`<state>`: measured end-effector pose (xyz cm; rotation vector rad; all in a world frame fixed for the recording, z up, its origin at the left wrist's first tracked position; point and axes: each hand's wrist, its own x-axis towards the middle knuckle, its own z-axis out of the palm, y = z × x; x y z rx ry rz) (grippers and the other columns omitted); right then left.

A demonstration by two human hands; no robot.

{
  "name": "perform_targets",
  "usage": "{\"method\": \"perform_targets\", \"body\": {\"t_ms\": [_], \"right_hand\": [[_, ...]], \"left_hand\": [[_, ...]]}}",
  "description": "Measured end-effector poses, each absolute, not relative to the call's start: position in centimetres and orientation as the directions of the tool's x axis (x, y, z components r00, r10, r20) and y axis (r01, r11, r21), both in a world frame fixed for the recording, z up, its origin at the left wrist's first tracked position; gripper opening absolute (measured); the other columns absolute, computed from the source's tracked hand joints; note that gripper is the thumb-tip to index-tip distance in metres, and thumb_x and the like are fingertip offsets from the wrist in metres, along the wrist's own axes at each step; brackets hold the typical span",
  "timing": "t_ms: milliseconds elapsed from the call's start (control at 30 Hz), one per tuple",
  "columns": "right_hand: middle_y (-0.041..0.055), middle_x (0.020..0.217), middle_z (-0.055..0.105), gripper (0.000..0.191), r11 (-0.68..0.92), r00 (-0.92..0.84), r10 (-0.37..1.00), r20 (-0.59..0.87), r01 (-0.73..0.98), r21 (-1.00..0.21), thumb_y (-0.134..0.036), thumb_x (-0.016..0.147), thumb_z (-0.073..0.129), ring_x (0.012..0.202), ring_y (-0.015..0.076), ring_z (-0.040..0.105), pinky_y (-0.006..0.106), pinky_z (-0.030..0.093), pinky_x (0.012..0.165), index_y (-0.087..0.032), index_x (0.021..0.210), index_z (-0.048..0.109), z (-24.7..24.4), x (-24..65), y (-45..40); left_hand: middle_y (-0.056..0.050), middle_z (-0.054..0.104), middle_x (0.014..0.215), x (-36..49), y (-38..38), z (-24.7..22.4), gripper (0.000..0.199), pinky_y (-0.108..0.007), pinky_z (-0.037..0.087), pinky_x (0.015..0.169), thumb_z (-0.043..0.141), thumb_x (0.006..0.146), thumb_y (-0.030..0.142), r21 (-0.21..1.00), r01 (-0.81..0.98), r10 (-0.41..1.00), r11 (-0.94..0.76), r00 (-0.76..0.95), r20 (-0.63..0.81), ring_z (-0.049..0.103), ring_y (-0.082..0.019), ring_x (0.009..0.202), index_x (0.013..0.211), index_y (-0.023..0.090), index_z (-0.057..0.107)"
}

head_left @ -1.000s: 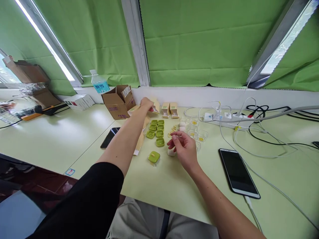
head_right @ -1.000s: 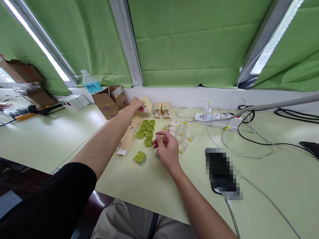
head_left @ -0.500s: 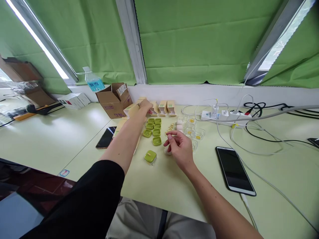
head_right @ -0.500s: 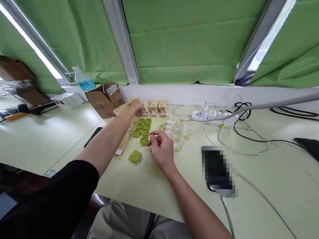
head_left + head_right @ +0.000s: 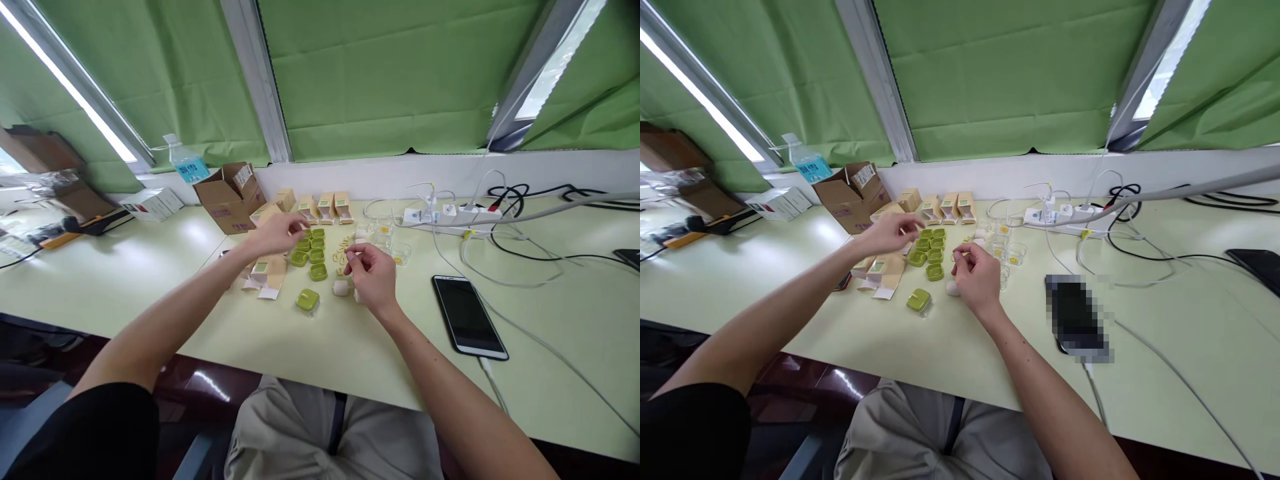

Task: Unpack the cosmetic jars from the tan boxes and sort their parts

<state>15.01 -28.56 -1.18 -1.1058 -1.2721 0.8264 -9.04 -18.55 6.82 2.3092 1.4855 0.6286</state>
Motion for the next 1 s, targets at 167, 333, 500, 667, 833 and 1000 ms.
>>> {"method": "perform_targets", "body": {"t_ms": [167, 333, 500, 667, 833, 1000], "right_hand": [[-0.0009, 0.067, 0.074, 0.012, 0.378, 0.033, 0.905, 0.423, 0.391, -0.839, -0.034, 0.092, 0.064, 0.061, 0.0198, 0.065, 0.034, 0.046, 0.065, -0.027, 0.09, 0.074, -1.5, 14.7, -29.0], [0.0021, 0.082, 0.08, 0.014, 0.444, -0.066, 0.868, 0.493, 0.548, -0.709, -0.029, 0.09, 0.067, 0.08, 0.0245, 0.07, 0.037, 0.048, 0.074, -0.027, 0.101, 0.076, -1.6, 14.5, -29.3], [0.0074, 0.11, 0.081, 0.03, 0.553, -0.185, 0.823, 0.537, 0.475, -0.684, -0.029, 0.091, 0.068, 0.094, 0.0264, 0.072, 0.043, 0.056, 0.086, -0.024, 0.12, 0.072, -1.5, 14.7, -29.4], [0.015, 0.147, 0.069, 0.067, 0.625, -0.22, 0.763, 0.608, 0.49, -0.607, -0.049, 0.094, 0.075, 0.117, 0.0334, 0.073, 0.05, 0.062, 0.095, -0.025, 0.153, 0.054, -2.2, 14.2, -29.5], [0.0199, 0.142, 0.07, 0.059, 0.666, -0.221, 0.662, 0.716, 0.611, -0.428, -0.048, 0.107, 0.061, 0.133, 0.0372, 0.067, 0.056, 0.06, 0.11, -0.02, 0.158, 0.05, -3.5, 14.1, -28.8], [0.0209, 0.143, 0.07, 0.062, 0.661, -0.259, 0.65, 0.715, 0.656, -0.363, -0.047, 0.11, 0.055, 0.129, 0.0387, 0.068, 0.058, 0.059, 0.11, -0.02, 0.165, 0.045, -4.0, 13.9, -28.7]], "left_hand": [[-0.009, 0.079, 0.132, -10.6, -28.2, 3.7, 0.062, -0.038, 0.055, 0.108, 0.095, 0.076, 0.037, 0.633, 0.569, 0.772, -0.526, 0.632, 0.073, 0.073, -0.032, 0.125, 0.136, 0.037, 0.079], [-0.009, 0.08, 0.128, -10.4, -30.5, 0.2, 0.057, -0.041, 0.054, 0.109, 0.095, 0.076, 0.031, 0.672, 0.56, 0.801, -0.486, 0.593, 0.085, 0.072, -0.031, 0.123, 0.131, 0.036, 0.081], [-0.008, 0.083, 0.115, -8.9, -28.9, -0.2, 0.043, -0.033, 0.058, 0.086, 0.097, 0.075, 0.036, 0.829, 0.457, 0.941, -0.321, 0.255, 0.223, 0.074, -0.025, 0.092, 0.117, 0.031, 0.088], [-0.008, 0.083, 0.092, -5.6, -27.4, 1.1, 0.046, -0.03, 0.058, 0.073, 0.1, 0.07, 0.041, 0.976, 0.142, 0.986, -0.164, 0.056, 0.157, 0.074, -0.021, 0.077, 0.109, 0.021, 0.089], [-0.006, 0.081, 0.084, -2.5, -27.2, 0.4, 0.037, -0.026, 0.054, 0.062, 0.091, 0.08, 0.055, 0.985, -0.002, 0.981, -0.175, 0.087, 0.174, 0.072, -0.02, 0.075, 0.087, 0.019, 0.087], [-0.004, 0.081, 0.085, -2.6, -27.1, -1.0, 0.038, -0.028, 0.06, 0.076, 0.084, 0.087, 0.057, 0.98, -0.076, 0.982, -0.184, 0.028, 0.187, 0.075, -0.021, 0.087, 0.091, 0.02, 0.088]]}}
